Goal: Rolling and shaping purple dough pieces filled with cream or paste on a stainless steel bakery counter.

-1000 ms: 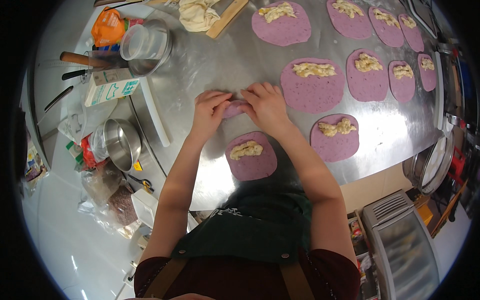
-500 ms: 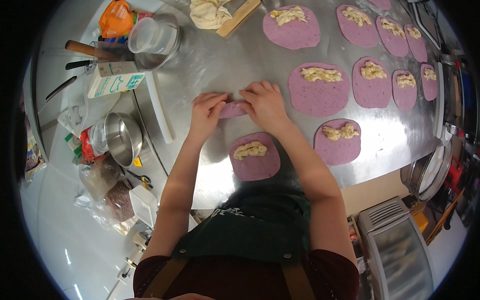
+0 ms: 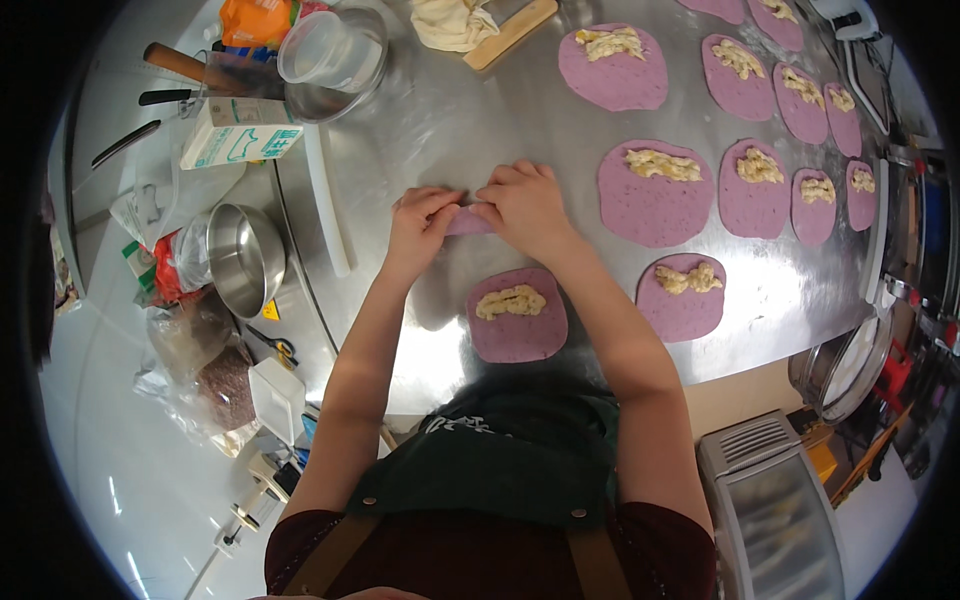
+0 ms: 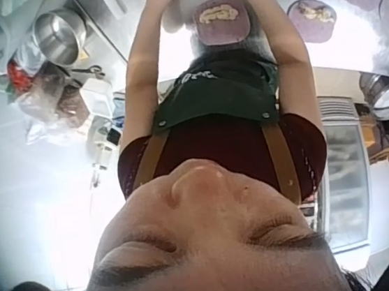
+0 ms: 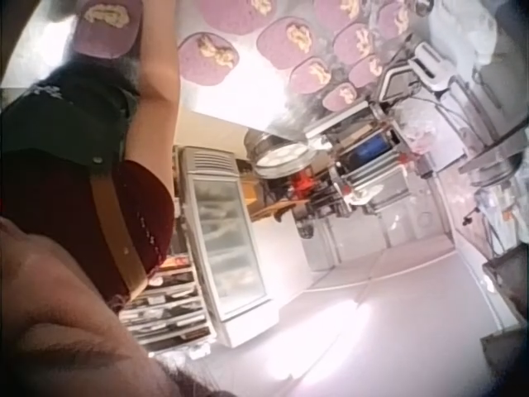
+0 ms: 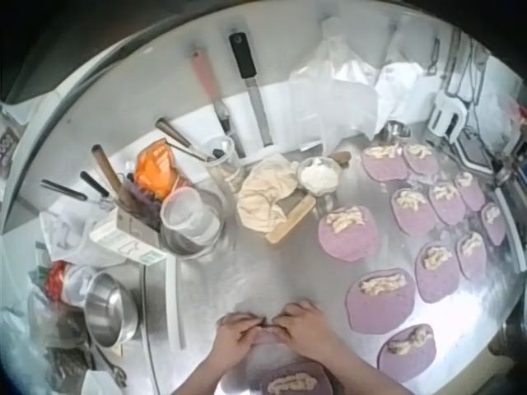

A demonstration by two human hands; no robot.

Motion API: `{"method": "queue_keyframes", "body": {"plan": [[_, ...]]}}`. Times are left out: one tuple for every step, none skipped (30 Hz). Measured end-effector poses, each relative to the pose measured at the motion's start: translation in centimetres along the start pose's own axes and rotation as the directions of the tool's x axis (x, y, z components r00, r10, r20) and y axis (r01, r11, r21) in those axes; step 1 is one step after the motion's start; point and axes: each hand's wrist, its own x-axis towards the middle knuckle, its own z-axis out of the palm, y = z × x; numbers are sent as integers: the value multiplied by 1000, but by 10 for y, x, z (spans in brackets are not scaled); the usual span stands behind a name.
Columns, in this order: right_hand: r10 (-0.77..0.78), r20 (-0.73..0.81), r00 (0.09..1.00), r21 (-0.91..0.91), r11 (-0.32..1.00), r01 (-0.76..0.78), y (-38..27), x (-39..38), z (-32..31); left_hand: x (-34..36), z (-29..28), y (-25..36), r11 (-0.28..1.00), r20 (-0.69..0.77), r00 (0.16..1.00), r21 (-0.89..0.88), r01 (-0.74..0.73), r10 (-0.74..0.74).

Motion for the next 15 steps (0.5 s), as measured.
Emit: {"method": "queue_keyframes", "body": {"plan": [[-4,60,998,-18,1000,5,0,2,2,0,-2,0,998,51,999,69,-7,4],[-7,120,993,-36,999,11,1,3,3,0,-3,-1,998,47,999,67,-5,1],[-11,124,992,-36,999,15,1,4,6,0,-3,-1,993,88,996,115,-10,0],[-11,130,991,-49,999,18,2,5,8,0,-3,-2,987,128,992,161,-18,-3],[-12,136,991,-62,998,21,3,5,9,-1,-3,-2,987,124,992,161,-14,-6],[-17,140,990,-63,998,26,3,6,9,-1,-3,-2,986,116,993,168,-14,-5],[-16,125,992,-50,999,22,3,5,9,-2,-3,-2,984,107,994,176,-15,-4],[-15,110,994,-37,999,19,2,5,9,-3,-3,-1,984,102,995,176,-11,-7],[-18,113,993,-37,999,22,-1,5,9,-6,-3,-2,999,4,999,-13,45,-45],[-8,54,999,-9,1000,8,-5,5,9,-8,-4,-2,975,-85,991,-205,80,-99],[4,-5,1000,19,1000,-4,-7,6,10,-9,-6,-4,975,-88,991,-206,82,-102],[2,-2,1000,20,1000,-2,-9,7,11,-11,-9,-6,988,-81,994,-146,54,-67],[-26,23,999,6,1000,25,-9,9,13,-13,-11,-8,996,-71,997,-85,25,-32],[-53,48,997,-7,999,54,-10,10,14,-14,-11,-9,996,-74,997,-86,28,-35],[-57,51,997,-6,998,57,-10,11,16,-14,-11,-10,999,-48,999,-47,15,-17]]}}
